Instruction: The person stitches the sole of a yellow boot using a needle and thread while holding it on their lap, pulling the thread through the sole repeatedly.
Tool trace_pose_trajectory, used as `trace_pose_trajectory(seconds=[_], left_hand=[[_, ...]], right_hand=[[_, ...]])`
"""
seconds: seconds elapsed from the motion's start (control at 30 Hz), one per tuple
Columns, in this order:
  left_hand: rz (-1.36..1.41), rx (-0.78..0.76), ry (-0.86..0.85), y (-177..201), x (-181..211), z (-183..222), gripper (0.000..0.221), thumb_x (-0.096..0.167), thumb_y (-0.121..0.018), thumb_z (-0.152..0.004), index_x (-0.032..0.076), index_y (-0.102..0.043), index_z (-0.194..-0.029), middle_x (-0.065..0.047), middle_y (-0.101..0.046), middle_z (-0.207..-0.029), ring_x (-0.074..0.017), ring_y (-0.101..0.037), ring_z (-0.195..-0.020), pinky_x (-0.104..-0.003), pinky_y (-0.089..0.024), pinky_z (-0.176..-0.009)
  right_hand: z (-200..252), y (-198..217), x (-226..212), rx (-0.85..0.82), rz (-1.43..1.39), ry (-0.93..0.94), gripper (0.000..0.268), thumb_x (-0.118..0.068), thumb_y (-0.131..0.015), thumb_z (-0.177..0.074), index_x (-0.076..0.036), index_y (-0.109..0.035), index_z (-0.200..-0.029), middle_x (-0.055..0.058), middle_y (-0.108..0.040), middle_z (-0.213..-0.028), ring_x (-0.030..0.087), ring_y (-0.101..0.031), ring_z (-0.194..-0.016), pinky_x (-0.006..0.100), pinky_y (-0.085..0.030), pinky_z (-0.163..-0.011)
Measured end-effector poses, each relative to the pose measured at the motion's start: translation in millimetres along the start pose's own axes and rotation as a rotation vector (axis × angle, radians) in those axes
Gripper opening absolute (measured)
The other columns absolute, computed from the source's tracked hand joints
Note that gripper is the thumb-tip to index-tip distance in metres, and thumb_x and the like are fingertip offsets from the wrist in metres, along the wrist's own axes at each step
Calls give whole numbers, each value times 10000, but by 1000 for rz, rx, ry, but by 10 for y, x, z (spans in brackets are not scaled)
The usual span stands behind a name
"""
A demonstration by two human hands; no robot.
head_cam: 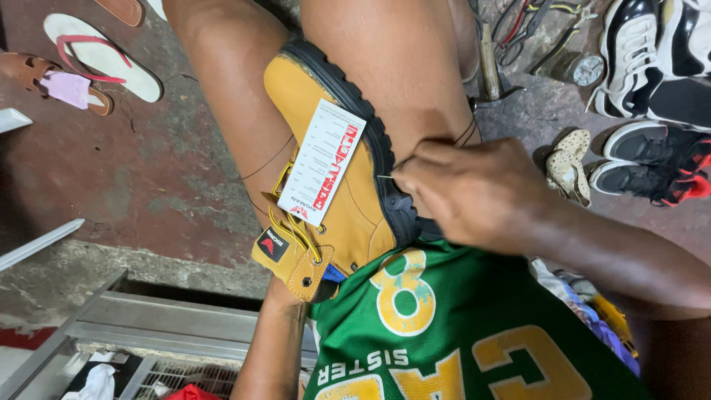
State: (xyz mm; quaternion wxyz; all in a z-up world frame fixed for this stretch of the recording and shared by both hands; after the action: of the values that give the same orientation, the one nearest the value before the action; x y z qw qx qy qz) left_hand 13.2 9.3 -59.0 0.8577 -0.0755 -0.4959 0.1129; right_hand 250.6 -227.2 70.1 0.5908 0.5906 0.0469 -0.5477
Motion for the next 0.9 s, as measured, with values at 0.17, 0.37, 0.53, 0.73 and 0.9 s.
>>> trace_pose_trajectory(seconds=[0.17, 0.37, 0.53, 0.73, 0.9], left_hand=[[-56, 39, -46, 49, -70, 48, 754, 91, -737, -937, -16, -363, -1583, -142, -462, -1587, -252, -479, -1435, -436, -403, -1202], [-148, 28, -109, 127, -129, 1, 737, 90, -718, -952, -17, -354, -1583, -144, -439, -1599, -259, -459, -1450, -442, -383, -1215], [-198, 43, -135, 144, -253, 122, 722, 89, -703, -965, -18, -347, -1584, -145, -420, -1608, -264, -442, -1462, -448, -366, -1226], [-242, 45, -166, 111, -363, 356, 704, 87, -684, -981, -19, -338, -1584, -147, -397, -1620, -271, -422, -1477, -455, -346, -1239], [-253, -7, -186, 46, -393, 370, 689, 86, -669, -994, -19, -330, -1585, -149, -378, -1629, -277, -406, -1489, -460, -329, -1249]], right_hand=[[103, -118, 268, 76, -299, 57, 205, -78, -649, -920, -102, -741, -1102, 65, -724, -933, 239, -716, -801, 349, -565, -672], [153, -271, 503, -5, -400, 48, 215, -82, -663, -916, -106, -753, -1110, 65, -717, -905, 247, -713, -808, 345, -544, -683], [109, -256, 483, 7, -438, 103, 212, -84, -652, -935, -103, -740, -1127, 61, -714, -929, 244, -726, -820, 344, -549, -686], [285, -220, 174, 125, -78, 93, 257, -50, -671, -896, 11, -732, -1138, 116, -695, -957, 198, -689, -656, 342, -576, -560], [221, -139, 20, 92, 117, 108, 268, -71, -673, -815, 5, -698, -1071, 113, -668, -978, 218, -709, -715, 366, -561, -527]])
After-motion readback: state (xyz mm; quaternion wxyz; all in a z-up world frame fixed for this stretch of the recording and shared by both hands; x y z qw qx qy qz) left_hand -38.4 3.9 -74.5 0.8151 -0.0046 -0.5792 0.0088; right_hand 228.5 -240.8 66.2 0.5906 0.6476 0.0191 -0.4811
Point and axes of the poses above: each hand's wrist, its own z-axis away from the middle knuckle, its own y-axis out of the back of the hand, x = y × z, the point moved 1 cm from there along -z, towards the middle knuckle
